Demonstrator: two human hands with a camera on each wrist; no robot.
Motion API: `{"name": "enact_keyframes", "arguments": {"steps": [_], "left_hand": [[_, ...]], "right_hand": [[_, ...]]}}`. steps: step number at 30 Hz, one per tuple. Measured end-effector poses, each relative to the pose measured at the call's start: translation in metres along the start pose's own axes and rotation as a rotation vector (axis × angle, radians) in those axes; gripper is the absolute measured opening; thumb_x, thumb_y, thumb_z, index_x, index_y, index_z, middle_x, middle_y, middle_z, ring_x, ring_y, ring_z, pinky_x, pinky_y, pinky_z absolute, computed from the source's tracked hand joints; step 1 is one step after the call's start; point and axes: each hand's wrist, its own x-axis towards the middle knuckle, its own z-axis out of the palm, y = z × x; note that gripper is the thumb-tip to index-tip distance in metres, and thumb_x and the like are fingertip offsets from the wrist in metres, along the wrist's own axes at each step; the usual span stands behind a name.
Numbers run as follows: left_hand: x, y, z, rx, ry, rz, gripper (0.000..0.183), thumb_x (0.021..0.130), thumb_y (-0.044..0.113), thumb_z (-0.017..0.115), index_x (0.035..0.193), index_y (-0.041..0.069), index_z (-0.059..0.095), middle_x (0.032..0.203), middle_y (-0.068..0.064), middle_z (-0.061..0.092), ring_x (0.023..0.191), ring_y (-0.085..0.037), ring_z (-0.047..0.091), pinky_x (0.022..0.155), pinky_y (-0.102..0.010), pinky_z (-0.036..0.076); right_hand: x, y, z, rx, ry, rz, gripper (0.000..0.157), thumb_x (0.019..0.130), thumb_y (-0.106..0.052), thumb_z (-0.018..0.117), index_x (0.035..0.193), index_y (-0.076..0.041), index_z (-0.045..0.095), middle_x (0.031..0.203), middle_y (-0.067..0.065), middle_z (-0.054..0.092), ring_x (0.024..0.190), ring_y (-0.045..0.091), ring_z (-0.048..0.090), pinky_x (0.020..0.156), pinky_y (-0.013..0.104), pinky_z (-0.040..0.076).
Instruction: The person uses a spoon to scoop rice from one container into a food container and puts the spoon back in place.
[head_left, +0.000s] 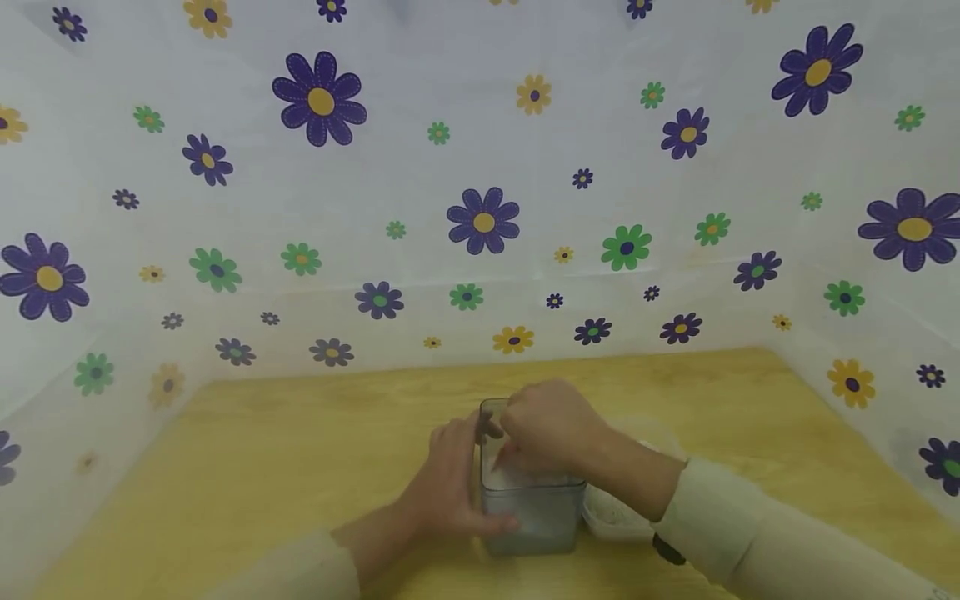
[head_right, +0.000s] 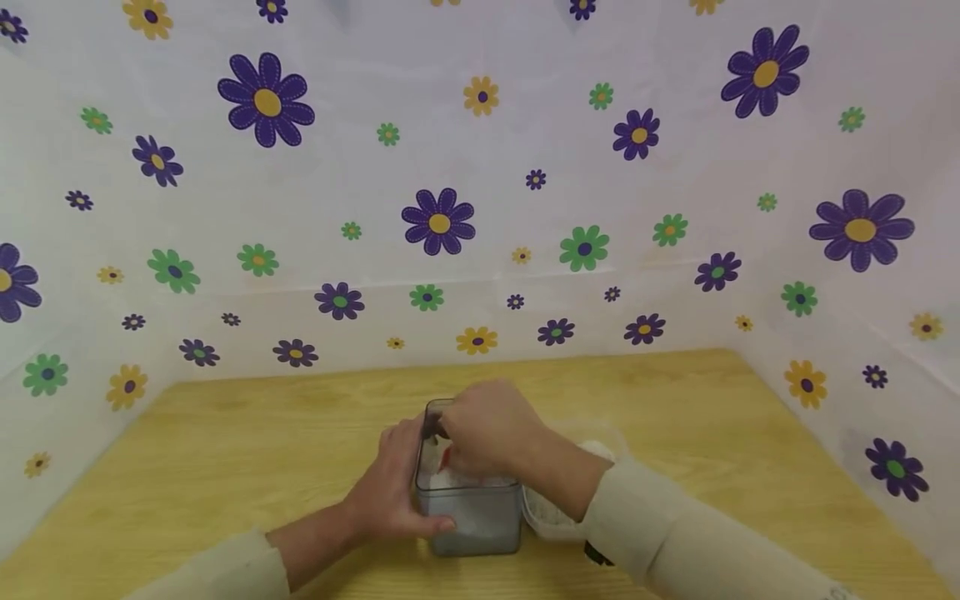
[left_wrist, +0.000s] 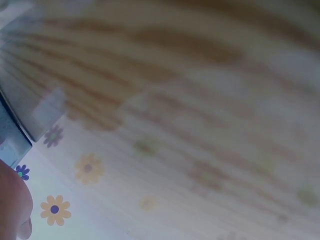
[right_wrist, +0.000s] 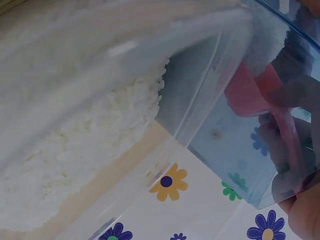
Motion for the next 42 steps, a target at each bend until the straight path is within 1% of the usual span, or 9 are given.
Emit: {"name": "enact_keyframes", "arguments": {"steps": [3, 9, 13, 16, 21, 23, 28, 35, 42], "left_hand": [[-0.0008, 0.0001, 0.0012, -0.004, -0.008, -0.003, 0.101, 0.059, 0.077, 0.064, 0.136, 0.02, 0.033, 0.119, 0.005, 0.05, 0.101, -0.009, 0.043, 0.091, -0.039, 0.031], [-0.0013, 0.0013, 0.001, -0.004, -0.025, -0.033, 0.101, 0.059, 0.075, 0.066, 0.137, 0.022, 0.031, 0.121, 0.006, 0.049, 0.103, -0.009, 0.043, 0.093, -0.041, 0.03], [-0.0026, 0.0018, -0.0001, -0.029, -0.049, -0.058, 0.101, 0.06, 0.076, 0.065, 0.139, 0.024, 0.028, 0.122, 0.006, 0.048, 0.107, -0.011, 0.042, 0.096, -0.044, 0.029], [-0.0028, 0.0018, -0.001, -0.049, -0.061, -0.065, 0.102, 0.061, 0.075, 0.065, 0.14, 0.027, 0.025, 0.123, 0.006, 0.048, 0.109, -0.012, 0.042, 0.096, -0.044, 0.028], [-0.0026, 0.0019, -0.002, -0.047, -0.053, -0.052, 0.101, 0.061, 0.073, 0.067, 0.14, 0.026, 0.026, 0.124, 0.008, 0.047, 0.112, -0.013, 0.043, 0.095, -0.042, 0.029], [-0.0027, 0.0021, -0.0021, -0.049, -0.047, -0.041, 0.101, 0.061, 0.073, 0.067, 0.14, 0.024, 0.027, 0.124, 0.007, 0.047, 0.111, -0.014, 0.043, 0.095, -0.043, 0.029], [-0.0029, 0.0021, -0.0016, -0.052, -0.055, -0.047, 0.101, 0.062, 0.073, 0.066, 0.141, 0.025, 0.024, 0.124, 0.005, 0.048, 0.109, -0.013, 0.042, 0.096, -0.044, 0.028], [-0.0029, 0.0007, -0.0004, -0.033, -0.026, -0.02, 0.1, 0.061, 0.074, 0.065, 0.14, 0.025, 0.027, 0.126, 0.013, 0.044, 0.113, -0.012, 0.042, 0.095, -0.043, 0.029], [-0.0024, 0.0006, -0.0004, -0.035, -0.035, -0.032, 0.101, 0.061, 0.075, 0.065, 0.141, 0.027, 0.026, 0.128, 0.016, 0.043, 0.114, -0.01, 0.042, 0.096, -0.043, 0.029]], "right_hand": [[-0.0006, 0.0007, 0.0019, 0.028, -0.014, 0.012, 0.031, 0.074, -0.046, 0.071, 0.06, -0.023, 0.057, 0.053, -0.011, 0.045, 0.05, 0.006, 0.036, 0.045, 0.023, 0.031], [-0.0003, 0.0008, 0.0013, 0.03, -0.021, 0.016, 0.032, 0.074, -0.049, 0.07, 0.061, -0.023, 0.057, 0.051, -0.011, 0.041, 0.048, 0.006, 0.035, 0.045, 0.023, 0.03], [-0.0003, -0.0006, 0.0, 0.071, -0.041, 0.011, 0.026, 0.073, -0.046, 0.07, 0.068, -0.023, 0.061, 0.05, -0.012, 0.039, 0.047, 0.005, 0.035, 0.044, 0.023, 0.029], [-0.0004, -0.0009, -0.0009, 0.1, -0.045, 0.008, 0.022, 0.072, -0.042, 0.07, 0.068, -0.023, 0.061, 0.049, -0.012, 0.039, 0.046, 0.004, 0.035, 0.044, 0.023, 0.029], [-0.0002, -0.0003, -0.0005, 0.102, -0.032, 0.0, 0.03, 0.072, -0.043, 0.07, 0.058, -0.023, 0.054, 0.047, -0.012, 0.034, 0.045, 0.004, 0.032, 0.042, 0.023, 0.026], [-0.0001, 0.0, 0.0, 0.104, -0.031, -0.001, 0.031, 0.072, -0.044, 0.07, 0.057, -0.023, 0.053, 0.047, -0.012, 0.033, 0.044, 0.004, 0.032, 0.042, 0.023, 0.026], [-0.0003, 0.0001, 0.0007, 0.108, -0.035, 0.004, 0.03, 0.072, -0.043, 0.07, 0.057, -0.023, 0.054, 0.047, -0.012, 0.034, 0.045, 0.004, 0.032, 0.042, 0.023, 0.027], [-0.0008, 0.0, 0.0011, 0.109, -0.027, 0.004, 0.034, 0.072, -0.042, 0.069, 0.053, -0.023, 0.048, 0.045, -0.012, 0.034, 0.043, 0.004, 0.032, 0.041, 0.023, 0.026], [-0.0014, 0.0003, 0.001, 0.117, -0.051, -0.001, 0.043, 0.073, -0.043, 0.069, 0.048, -0.021, 0.041, 0.043, -0.011, 0.03, 0.042, 0.004, 0.03, 0.041, 0.023, 0.024]]}}
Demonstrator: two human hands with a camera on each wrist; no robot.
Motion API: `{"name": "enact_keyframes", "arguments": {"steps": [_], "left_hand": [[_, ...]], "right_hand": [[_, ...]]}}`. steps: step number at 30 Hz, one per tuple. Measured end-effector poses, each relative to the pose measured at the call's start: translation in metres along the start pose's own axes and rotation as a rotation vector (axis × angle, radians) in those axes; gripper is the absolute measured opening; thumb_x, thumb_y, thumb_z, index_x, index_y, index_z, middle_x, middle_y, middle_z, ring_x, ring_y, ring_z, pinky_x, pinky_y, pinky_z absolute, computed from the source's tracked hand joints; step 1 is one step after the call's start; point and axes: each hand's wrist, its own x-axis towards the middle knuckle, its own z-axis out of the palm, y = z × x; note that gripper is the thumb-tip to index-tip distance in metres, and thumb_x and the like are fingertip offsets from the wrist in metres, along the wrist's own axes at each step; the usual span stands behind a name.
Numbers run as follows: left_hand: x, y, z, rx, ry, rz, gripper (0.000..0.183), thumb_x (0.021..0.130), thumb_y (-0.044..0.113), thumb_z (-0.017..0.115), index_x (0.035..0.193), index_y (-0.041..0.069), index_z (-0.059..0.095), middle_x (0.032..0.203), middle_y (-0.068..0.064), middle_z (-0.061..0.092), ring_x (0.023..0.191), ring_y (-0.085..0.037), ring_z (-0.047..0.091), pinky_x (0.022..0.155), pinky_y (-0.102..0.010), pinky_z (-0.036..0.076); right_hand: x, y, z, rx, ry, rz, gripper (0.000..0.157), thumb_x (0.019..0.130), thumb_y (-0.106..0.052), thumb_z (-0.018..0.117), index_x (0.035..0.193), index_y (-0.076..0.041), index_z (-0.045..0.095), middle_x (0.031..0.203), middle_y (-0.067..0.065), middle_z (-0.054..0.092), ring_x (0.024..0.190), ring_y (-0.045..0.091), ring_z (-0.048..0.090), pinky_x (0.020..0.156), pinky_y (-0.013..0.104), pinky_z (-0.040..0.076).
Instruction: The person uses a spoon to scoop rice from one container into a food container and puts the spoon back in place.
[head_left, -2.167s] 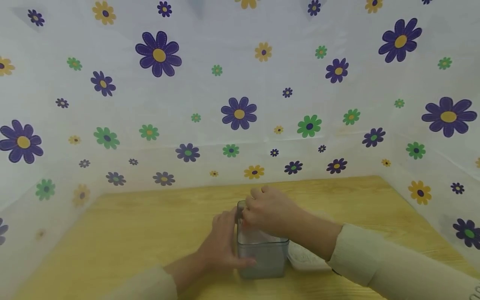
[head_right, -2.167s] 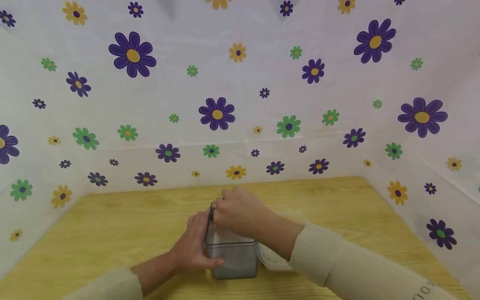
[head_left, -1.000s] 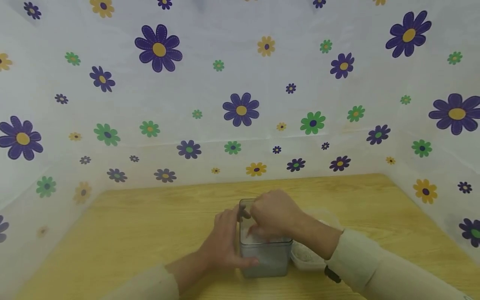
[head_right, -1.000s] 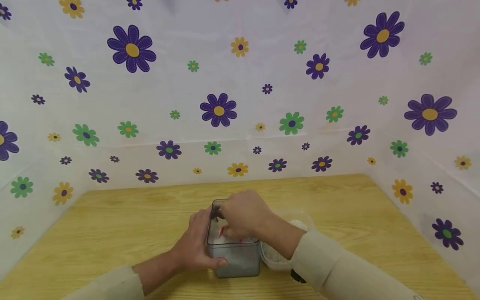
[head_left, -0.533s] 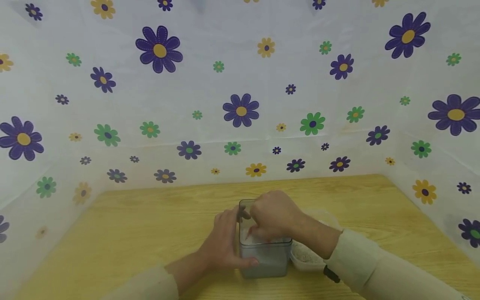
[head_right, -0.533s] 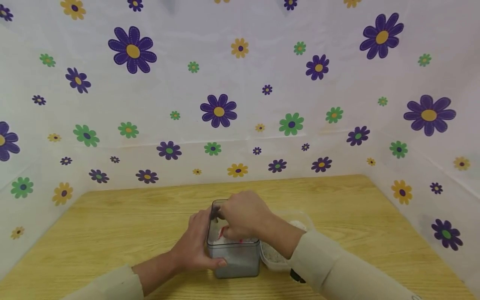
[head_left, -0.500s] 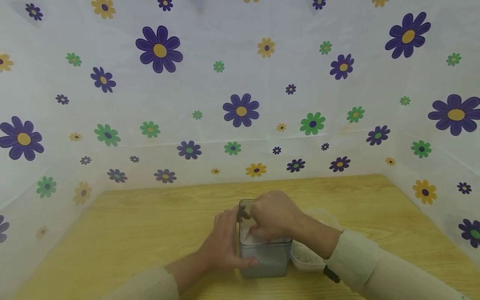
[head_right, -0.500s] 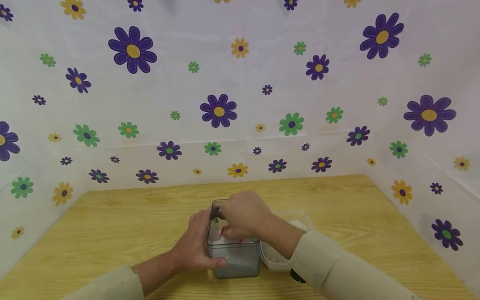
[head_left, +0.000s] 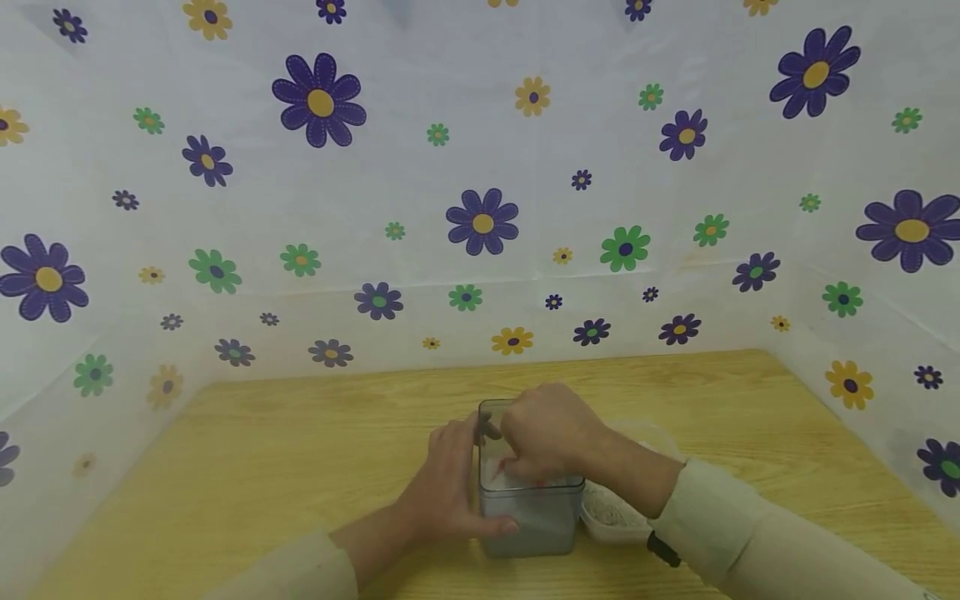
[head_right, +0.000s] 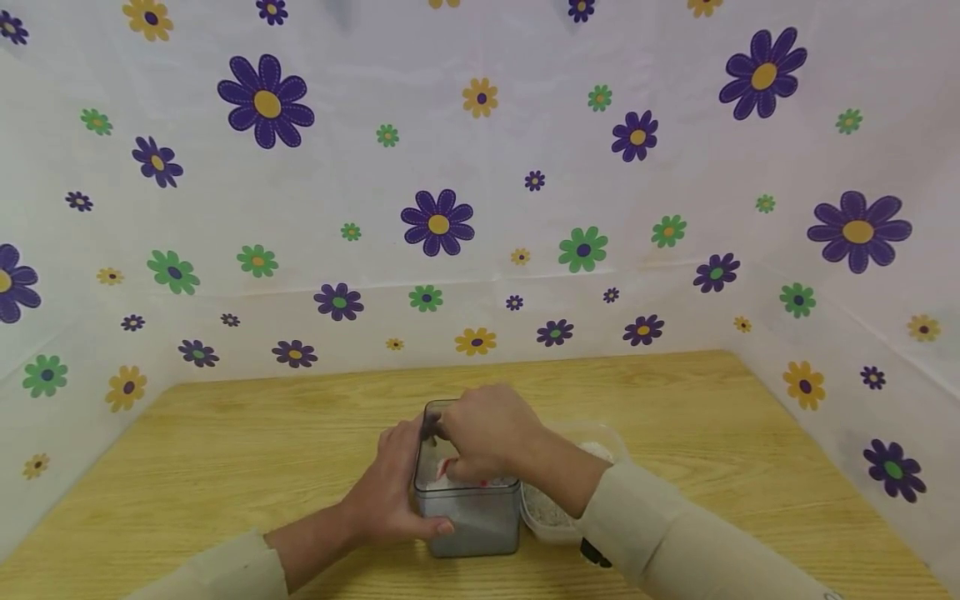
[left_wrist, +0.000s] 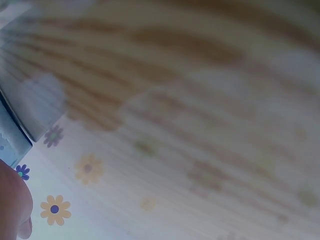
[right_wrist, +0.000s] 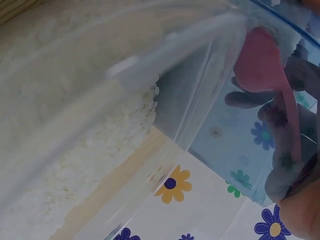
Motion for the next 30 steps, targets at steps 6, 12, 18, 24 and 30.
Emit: {"name": "enact_keyframes", "arguments": {"steps": [6, 12, 18, 24, 30], "left_hand": [[-0.0003, -0.0001, 0.0001, 0.019, 0.0, 0.01, 0.102, 0.062, 0.077, 0.062, 0.141, 0.024, 0.026, 0.129, 0.014, 0.043, 0.115, -0.011, 0.041, 0.096, -0.043, 0.029], [-0.0005, -0.0007, 0.0002, 0.01, 0.004, 0.017, 0.104, 0.062, 0.076, 0.063, 0.143, 0.022, 0.025, 0.13, 0.014, 0.042, 0.114, -0.011, 0.042, 0.095, -0.043, 0.029], [-0.0011, -0.0009, 0.0001, 0.004, 0.006, 0.023, 0.105, 0.062, 0.075, 0.063, 0.143, 0.019, 0.025, 0.131, 0.013, 0.042, 0.115, -0.012, 0.041, 0.096, -0.044, 0.028], [-0.0012, -0.0007, -0.0002, 0.017, 0.006, 0.023, 0.105, 0.063, 0.076, 0.062, 0.143, 0.021, 0.025, 0.131, 0.013, 0.042, 0.116, -0.01, 0.04, 0.096, -0.044, 0.029], [-0.002, -0.0005, -0.0007, 0.025, -0.001, 0.017, 0.106, 0.062, 0.078, 0.061, 0.143, 0.018, 0.027, 0.131, 0.012, 0.041, 0.118, -0.01, 0.039, 0.097, -0.044, 0.028]], "right_hand": [[-0.0003, 0.002, 0.0015, 0.018, -0.001, -0.01, 0.042, 0.072, -0.043, 0.068, 0.048, -0.021, 0.041, 0.041, -0.013, 0.028, 0.04, 0.003, 0.029, 0.039, 0.023, 0.022], [-0.0002, 0.0031, 0.0014, 0.019, -0.002, -0.014, 0.042, 0.072, -0.042, 0.067, 0.048, -0.021, 0.041, 0.04, -0.012, 0.028, 0.04, 0.004, 0.029, 0.039, 0.023, 0.021], [0.0003, 0.0028, 0.0002, 0.04, -0.046, -0.007, 0.042, 0.073, -0.042, 0.067, 0.045, -0.022, 0.044, 0.037, -0.012, 0.032, 0.038, 0.003, 0.031, 0.039, 0.023, 0.021], [0.0006, 0.0017, -0.0009, 0.053, -0.114, 0.013, 0.041, 0.075, -0.041, 0.066, 0.046, -0.022, 0.044, 0.038, -0.012, 0.031, 0.039, 0.004, 0.03, 0.039, 0.023, 0.021], [0.0018, 0.0013, 0.0017, 0.029, -0.178, 0.045, 0.041, 0.079, -0.043, 0.064, 0.051, -0.022, 0.042, 0.043, -0.01, 0.029, 0.04, 0.006, 0.03, 0.04, 0.024, 0.023]]}}
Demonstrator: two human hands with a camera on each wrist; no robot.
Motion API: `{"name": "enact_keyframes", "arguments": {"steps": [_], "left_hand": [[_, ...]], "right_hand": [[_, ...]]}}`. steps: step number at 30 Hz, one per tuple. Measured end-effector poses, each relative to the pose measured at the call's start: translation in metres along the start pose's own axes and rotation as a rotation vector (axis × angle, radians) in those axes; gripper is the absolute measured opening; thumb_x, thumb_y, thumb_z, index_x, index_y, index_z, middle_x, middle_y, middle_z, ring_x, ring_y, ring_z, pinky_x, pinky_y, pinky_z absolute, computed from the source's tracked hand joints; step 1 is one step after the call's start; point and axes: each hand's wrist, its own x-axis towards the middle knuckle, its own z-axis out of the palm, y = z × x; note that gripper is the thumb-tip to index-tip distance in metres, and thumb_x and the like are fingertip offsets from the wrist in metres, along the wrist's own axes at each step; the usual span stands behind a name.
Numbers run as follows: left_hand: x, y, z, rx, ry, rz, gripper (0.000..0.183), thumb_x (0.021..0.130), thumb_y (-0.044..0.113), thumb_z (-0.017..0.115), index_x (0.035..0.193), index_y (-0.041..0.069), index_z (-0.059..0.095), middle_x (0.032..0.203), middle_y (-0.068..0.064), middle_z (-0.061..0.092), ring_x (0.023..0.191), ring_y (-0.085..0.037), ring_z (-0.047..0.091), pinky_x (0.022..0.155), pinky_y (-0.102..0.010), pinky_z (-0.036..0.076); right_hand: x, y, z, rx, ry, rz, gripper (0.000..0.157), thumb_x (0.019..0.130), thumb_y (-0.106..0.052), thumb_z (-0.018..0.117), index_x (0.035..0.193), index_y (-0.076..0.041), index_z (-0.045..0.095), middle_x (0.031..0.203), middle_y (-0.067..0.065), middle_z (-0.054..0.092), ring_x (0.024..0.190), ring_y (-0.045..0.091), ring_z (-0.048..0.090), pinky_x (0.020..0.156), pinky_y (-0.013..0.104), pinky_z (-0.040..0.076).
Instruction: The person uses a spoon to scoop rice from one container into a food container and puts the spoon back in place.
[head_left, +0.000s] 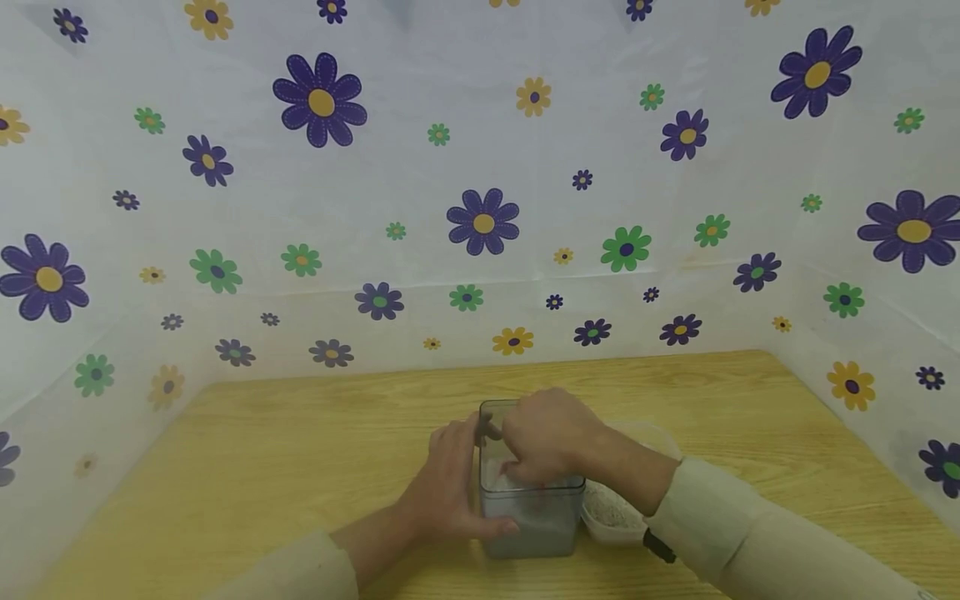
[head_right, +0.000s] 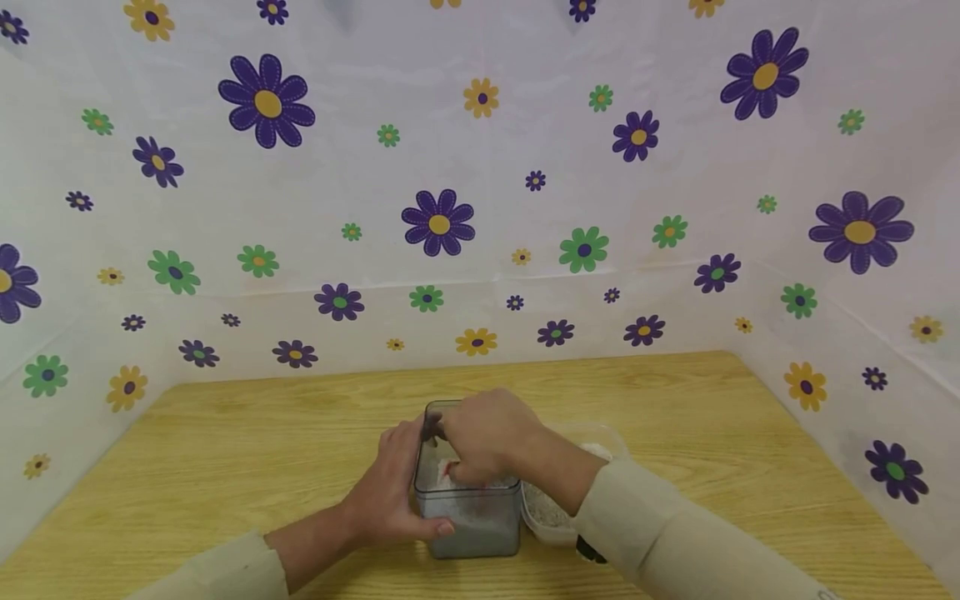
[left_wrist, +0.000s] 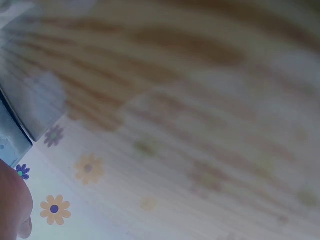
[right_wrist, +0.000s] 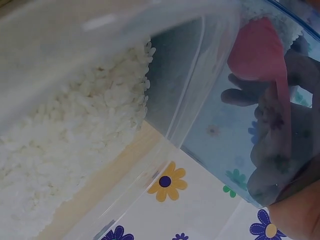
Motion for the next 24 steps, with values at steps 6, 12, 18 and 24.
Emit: {"name": "enact_keyframes", "arguments": {"steps": [6, 12, 18, 24], "left_hand": [[0.0001, 0.0005, 0.0005, 0.002, -0.006, -0.012, 0.106, 0.062, 0.077, 0.062, 0.142, 0.016, 0.028, 0.132, 0.015, 0.04, 0.119, -0.008, 0.038, 0.098, -0.044, 0.028], [0.0, 0.0009, 0.0012, 0.001, -0.011, -0.02, 0.107, 0.061, 0.076, 0.063, 0.144, 0.022, 0.022, 0.126, 0.011, 0.044, 0.113, -0.011, 0.04, 0.097, -0.043, 0.029], [0.002, 0.0011, 0.0024, 0.0, 0.001, 0.003, 0.105, 0.062, 0.076, 0.063, 0.142, 0.02, 0.026, 0.125, 0.009, 0.046, 0.112, -0.011, 0.041, 0.095, -0.042, 0.029], [0.0029, 0.0013, 0.0003, -0.006, 0.008, 0.009, 0.101, 0.06, 0.075, 0.065, 0.138, 0.018, 0.032, 0.123, 0.008, 0.048, 0.111, -0.012, 0.044, 0.093, -0.042, 0.03]], "right_hand": [[0.0011, 0.0008, 0.0016, -0.005, -0.019, 0.006, 0.041, 0.079, -0.045, 0.063, 0.051, -0.022, 0.044, 0.044, -0.01, 0.029, 0.041, 0.006, 0.031, 0.04, 0.024, 0.024], [0.0006, 0.002, 0.0009, 0.024, -0.007, 0.005, 0.043, 0.079, -0.043, 0.063, 0.048, -0.022, 0.042, 0.042, -0.011, 0.03, 0.041, 0.006, 0.031, 0.04, 0.025, 0.023], [-0.0022, 0.0016, 0.0002, 0.025, 0.017, 0.025, 0.045, 0.081, -0.041, 0.062, 0.046, -0.022, 0.04, 0.042, -0.011, 0.03, 0.042, 0.006, 0.03, 0.04, 0.025, 0.022], [-0.008, -0.0073, -0.0052, -0.017, -0.031, 0.082, 0.043, 0.085, -0.04, 0.058, 0.05, -0.022, 0.042, 0.048, -0.009, 0.038, 0.045, 0.008, 0.036, 0.043, 0.025, 0.03]]}}
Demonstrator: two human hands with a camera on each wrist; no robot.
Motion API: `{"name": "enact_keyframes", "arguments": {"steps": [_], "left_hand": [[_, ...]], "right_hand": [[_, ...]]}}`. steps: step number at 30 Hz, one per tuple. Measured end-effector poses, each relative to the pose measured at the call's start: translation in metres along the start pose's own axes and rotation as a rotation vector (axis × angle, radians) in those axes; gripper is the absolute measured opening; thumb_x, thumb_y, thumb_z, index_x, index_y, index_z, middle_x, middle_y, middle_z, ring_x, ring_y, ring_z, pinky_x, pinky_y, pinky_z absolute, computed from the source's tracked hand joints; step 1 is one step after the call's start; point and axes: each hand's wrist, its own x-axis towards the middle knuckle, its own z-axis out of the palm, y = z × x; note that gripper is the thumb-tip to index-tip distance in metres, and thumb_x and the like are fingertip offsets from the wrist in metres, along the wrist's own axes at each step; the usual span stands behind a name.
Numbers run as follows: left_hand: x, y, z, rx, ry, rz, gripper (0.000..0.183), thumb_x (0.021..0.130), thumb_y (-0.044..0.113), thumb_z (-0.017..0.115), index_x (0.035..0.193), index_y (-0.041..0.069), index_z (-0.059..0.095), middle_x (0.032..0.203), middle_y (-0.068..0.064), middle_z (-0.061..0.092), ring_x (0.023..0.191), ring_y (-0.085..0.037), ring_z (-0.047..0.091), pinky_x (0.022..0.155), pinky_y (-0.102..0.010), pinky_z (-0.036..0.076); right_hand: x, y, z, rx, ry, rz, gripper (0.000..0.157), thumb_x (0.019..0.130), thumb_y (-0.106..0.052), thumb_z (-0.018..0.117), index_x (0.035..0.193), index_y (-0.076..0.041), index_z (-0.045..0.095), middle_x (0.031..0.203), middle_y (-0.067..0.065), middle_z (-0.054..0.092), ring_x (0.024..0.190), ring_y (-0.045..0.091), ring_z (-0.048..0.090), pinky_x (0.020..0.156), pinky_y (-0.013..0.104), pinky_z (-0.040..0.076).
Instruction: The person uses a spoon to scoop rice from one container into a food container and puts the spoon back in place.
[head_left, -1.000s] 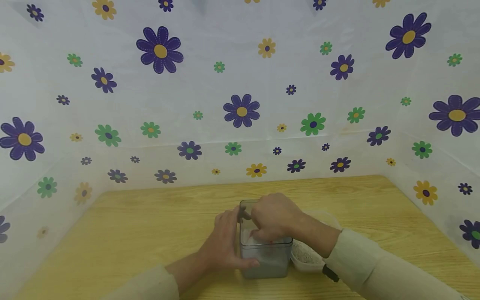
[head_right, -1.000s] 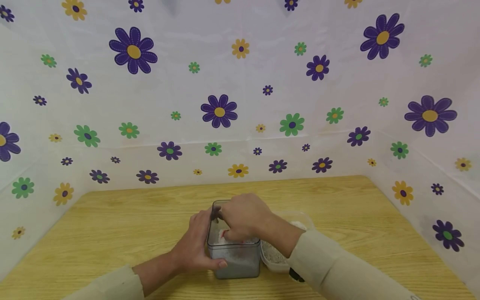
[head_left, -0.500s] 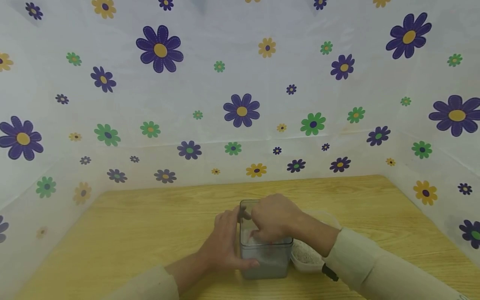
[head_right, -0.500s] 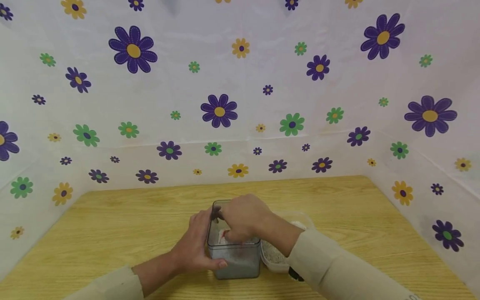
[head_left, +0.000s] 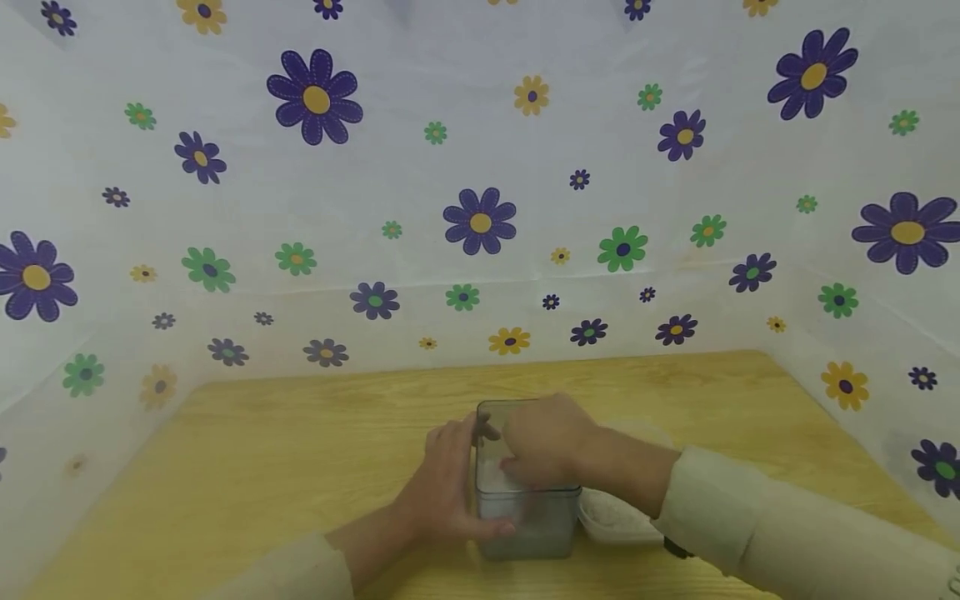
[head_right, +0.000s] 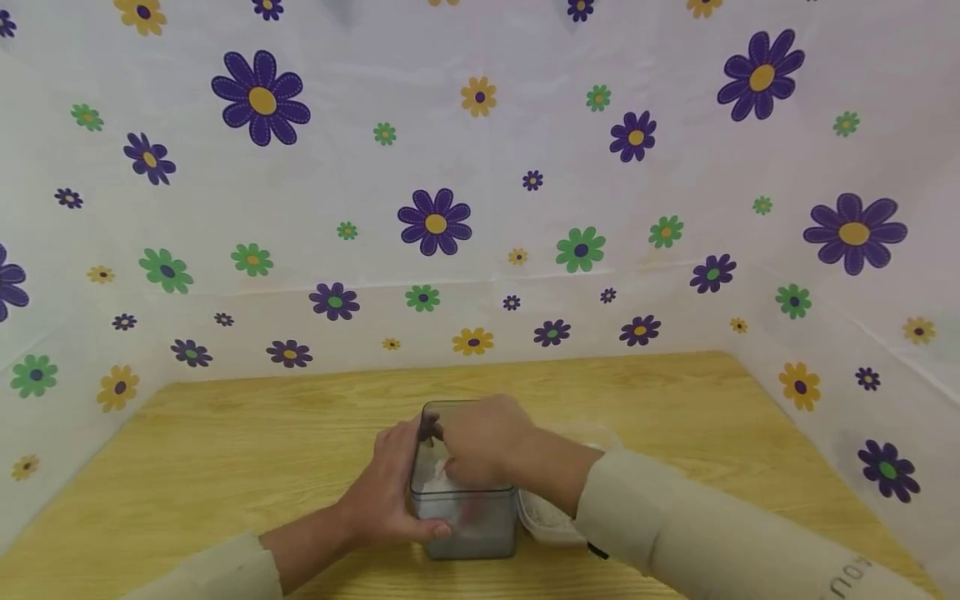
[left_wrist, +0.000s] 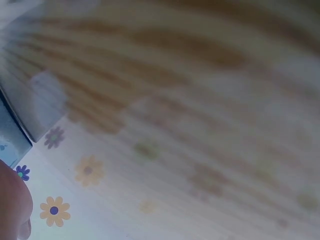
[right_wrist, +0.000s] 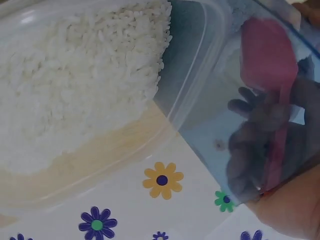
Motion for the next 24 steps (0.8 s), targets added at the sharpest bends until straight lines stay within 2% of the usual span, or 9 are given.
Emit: {"name": "enact_keyframes", "arguments": {"steps": [5, 9, 15, 20, 24], "left_hand": [[-0.001, 0.0, -0.001, 0.0, 0.009, 0.003, 0.104, 0.059, 0.076, 0.065, 0.137, 0.015, 0.033, 0.12, 0.006, 0.049, 0.109, -0.013, 0.044, 0.093, -0.043, 0.03], [0.0, 0.0, 0.001, -0.004, 0.003, 0.005, 0.107, 0.059, 0.077, 0.064, 0.138, 0.012, 0.033, 0.12, 0.005, 0.05, 0.108, -0.012, 0.044, 0.094, -0.043, 0.029], [0.001, -0.002, 0.004, 0.013, 0.01, -0.007, 0.108, 0.056, 0.08, 0.063, 0.137, 0.015, 0.033, 0.117, 0.008, 0.052, 0.107, -0.008, 0.044, 0.095, -0.042, 0.029], [0.0, -0.003, 0.004, 0.003, 0.014, 0.004, 0.109, 0.057, 0.079, 0.063, 0.138, 0.013, 0.032, 0.119, 0.006, 0.051, 0.106, -0.008, 0.043, 0.094, -0.041, 0.029], [-0.002, -0.003, 0.002, 0.005, 0.019, 0.003, 0.109, 0.058, 0.079, 0.062, 0.14, 0.013, 0.03, 0.12, 0.005, 0.05, 0.109, -0.01, 0.044, 0.092, -0.041, 0.029]], "right_hand": [[-0.006, -0.005, -0.004, -0.071, 0.014, 0.008, 0.044, 0.088, -0.041, 0.056, 0.051, -0.021, 0.042, 0.049, -0.008, 0.039, 0.046, 0.008, 0.036, 0.044, 0.025, 0.03], [-0.01, -0.004, -0.006, -0.108, 0.025, -0.019, 0.044, 0.088, -0.04, 0.056, 0.052, -0.02, 0.042, 0.05, -0.008, 0.039, 0.045, 0.009, 0.036, 0.044, 0.024, 0.029], [-0.013, 0.0, -0.009, -0.14, -0.051, -0.095, 0.04, 0.089, -0.044, 0.055, 0.057, -0.021, 0.048, 0.055, -0.008, 0.046, 0.051, 0.009, 0.039, 0.047, 0.025, 0.033], [-0.01, 0.0, -0.012, -0.06, -0.127, -0.053, 0.039, 0.09, -0.04, 0.052, 0.057, -0.019, 0.049, 0.054, -0.006, 0.047, 0.051, 0.011, 0.042, 0.049, 0.027, 0.037], [-0.01, -0.003, -0.014, 0.029, -0.108, 0.0, 0.037, 0.088, -0.035, 0.056, 0.056, -0.019, 0.049, 0.054, -0.006, 0.047, 0.051, 0.011, 0.041, 0.049, 0.027, 0.036]]}}
